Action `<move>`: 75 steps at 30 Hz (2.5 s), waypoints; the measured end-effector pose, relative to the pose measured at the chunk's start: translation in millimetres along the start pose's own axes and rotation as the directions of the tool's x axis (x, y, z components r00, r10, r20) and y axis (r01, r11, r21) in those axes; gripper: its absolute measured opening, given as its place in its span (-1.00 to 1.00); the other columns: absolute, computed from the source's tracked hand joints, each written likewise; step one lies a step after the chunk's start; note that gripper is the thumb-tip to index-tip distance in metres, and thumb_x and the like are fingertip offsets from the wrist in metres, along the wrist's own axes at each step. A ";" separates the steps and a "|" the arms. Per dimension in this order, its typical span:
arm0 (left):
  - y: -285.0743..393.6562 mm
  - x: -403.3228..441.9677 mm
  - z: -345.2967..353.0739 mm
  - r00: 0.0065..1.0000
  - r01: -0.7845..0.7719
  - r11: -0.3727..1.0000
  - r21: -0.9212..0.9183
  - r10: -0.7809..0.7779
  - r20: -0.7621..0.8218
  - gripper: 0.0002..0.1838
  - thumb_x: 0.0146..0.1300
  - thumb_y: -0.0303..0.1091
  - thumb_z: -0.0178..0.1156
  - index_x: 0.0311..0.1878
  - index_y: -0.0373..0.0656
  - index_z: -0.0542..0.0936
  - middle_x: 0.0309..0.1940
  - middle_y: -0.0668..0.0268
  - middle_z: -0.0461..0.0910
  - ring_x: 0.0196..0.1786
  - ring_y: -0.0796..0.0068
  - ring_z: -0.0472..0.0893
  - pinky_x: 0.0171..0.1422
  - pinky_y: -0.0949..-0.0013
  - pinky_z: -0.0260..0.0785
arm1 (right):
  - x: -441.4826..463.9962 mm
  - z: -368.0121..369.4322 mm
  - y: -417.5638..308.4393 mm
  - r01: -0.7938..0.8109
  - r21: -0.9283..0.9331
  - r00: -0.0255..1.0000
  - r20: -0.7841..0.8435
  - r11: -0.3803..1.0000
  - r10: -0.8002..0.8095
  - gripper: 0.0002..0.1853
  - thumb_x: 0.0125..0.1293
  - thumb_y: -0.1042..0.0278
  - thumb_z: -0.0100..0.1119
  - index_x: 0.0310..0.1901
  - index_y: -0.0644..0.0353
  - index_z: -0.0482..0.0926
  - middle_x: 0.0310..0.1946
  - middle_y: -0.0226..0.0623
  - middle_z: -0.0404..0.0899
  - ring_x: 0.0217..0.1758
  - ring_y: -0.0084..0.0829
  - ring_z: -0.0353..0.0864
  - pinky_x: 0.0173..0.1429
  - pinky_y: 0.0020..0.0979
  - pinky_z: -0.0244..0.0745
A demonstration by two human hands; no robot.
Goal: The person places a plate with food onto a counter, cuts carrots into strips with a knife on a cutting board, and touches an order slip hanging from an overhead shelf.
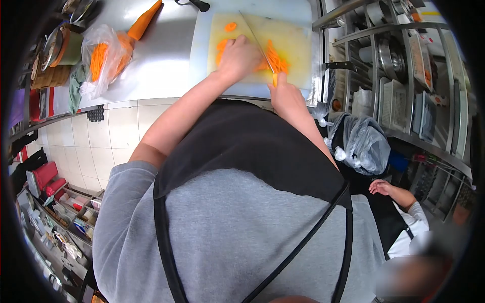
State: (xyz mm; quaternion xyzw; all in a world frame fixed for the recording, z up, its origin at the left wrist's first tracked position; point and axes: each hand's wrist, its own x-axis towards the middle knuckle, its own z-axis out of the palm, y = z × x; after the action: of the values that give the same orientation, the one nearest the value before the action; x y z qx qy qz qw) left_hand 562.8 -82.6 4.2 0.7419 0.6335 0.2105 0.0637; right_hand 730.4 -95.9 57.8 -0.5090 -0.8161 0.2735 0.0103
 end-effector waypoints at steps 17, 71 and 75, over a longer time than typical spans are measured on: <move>-3.7 -4.0 7.0 0.997 -0.014 0.996 -0.089 0.007 -0.074 -0.90 -0.09 -0.35 0.21 -0.45 -0.07 0.64 -0.39 0.53 0.55 -0.19 0.37 0.39 -0.09 0.29 0.22 | -2.2 24.6 10.2 -0.094 -0.063 0.995 0.013 0.994 0.095 -0.73 0.26 0.28 -0.07 -0.20 0.32 0.19 -0.53 0.24 0.48 -0.40 0.22 0.47 -0.30 0.09 0.34; -7.0 -19.4 11.1 0.972 -0.162 0.962 -0.218 0.117 -0.205 -0.89 -0.07 -0.42 0.20 -0.42 -0.18 0.63 -0.36 0.41 0.53 -0.23 0.32 0.39 -0.07 0.32 0.30 | 32.1 40.3 6.1 0.024 -0.088 0.992 -0.122 0.996 -0.035 -0.72 0.24 0.31 -0.04 -0.18 0.33 0.20 -0.54 0.22 0.48 -0.42 0.21 0.48 -0.32 0.06 0.37; -10.4 -20.1 14.8 0.975 -0.159 0.964 -0.213 0.119 -0.189 -0.89 -0.07 -0.43 0.20 -0.42 -0.17 0.63 -0.36 0.41 0.53 -0.23 0.33 0.39 -0.08 0.33 0.30 | 15.3 16.1 -8.7 -0.019 -0.087 0.998 -0.059 0.996 0.014 -0.74 0.23 0.31 -0.04 -0.19 0.31 0.20 -0.51 0.25 0.47 -0.39 0.20 0.48 -0.27 0.07 0.36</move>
State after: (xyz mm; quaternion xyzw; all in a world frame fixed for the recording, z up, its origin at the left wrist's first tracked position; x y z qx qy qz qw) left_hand 556.9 -97.5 -17.6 0.7512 0.5547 0.3495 0.0771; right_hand 711.1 -93.0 44.0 -0.5234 -0.8225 0.2223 0.0097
